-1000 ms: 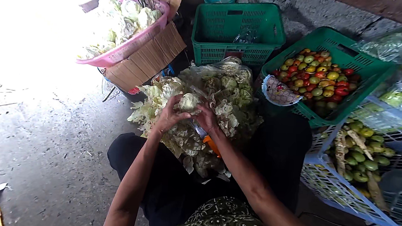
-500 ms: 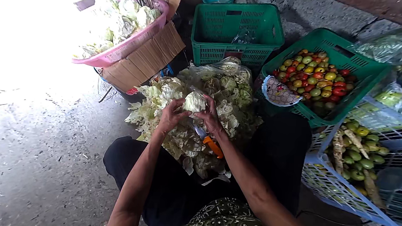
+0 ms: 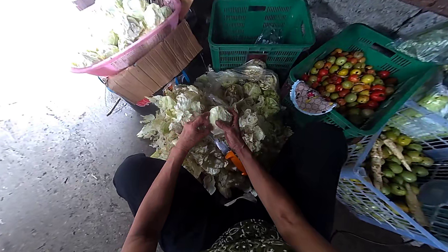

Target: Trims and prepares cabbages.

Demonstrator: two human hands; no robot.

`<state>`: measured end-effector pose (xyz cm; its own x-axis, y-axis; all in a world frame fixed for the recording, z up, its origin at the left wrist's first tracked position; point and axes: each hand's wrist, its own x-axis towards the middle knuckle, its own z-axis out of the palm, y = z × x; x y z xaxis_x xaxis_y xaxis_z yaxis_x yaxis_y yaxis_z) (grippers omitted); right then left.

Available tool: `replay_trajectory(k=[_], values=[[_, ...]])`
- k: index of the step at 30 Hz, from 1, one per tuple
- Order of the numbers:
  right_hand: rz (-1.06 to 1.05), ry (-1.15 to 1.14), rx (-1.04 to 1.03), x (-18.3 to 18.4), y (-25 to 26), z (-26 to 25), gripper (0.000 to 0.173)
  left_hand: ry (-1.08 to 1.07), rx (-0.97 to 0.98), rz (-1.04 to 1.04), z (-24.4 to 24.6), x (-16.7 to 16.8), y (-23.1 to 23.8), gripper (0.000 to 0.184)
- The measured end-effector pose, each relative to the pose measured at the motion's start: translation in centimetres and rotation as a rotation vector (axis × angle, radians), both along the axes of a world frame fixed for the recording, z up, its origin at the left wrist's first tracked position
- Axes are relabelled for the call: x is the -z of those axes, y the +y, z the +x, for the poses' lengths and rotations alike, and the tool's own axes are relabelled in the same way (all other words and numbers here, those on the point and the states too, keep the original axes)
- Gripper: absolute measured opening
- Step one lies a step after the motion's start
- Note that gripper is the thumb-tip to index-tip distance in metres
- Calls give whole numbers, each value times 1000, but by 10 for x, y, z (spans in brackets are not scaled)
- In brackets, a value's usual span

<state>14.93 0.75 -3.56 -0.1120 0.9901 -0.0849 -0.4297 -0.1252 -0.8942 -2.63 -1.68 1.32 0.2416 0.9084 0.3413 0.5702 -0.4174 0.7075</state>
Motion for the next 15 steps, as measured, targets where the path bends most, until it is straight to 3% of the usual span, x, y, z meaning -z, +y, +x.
replay_trajectory(k=[2,4,8,15], values=[[-112,107,-18,-2,-1,1,75,-88,5,-87,-1,-2,0,25],[-290,322,-47,-8,-2,6,45,-260,-51,-189,-3,-7,0,38],[-474,743,-162,-3,1,13,70,-376,-166,-187,-11,-10,4,32],[-445,904,-351,2,-12,-2,78,-320,-95,-224,4,-12,1,27]])
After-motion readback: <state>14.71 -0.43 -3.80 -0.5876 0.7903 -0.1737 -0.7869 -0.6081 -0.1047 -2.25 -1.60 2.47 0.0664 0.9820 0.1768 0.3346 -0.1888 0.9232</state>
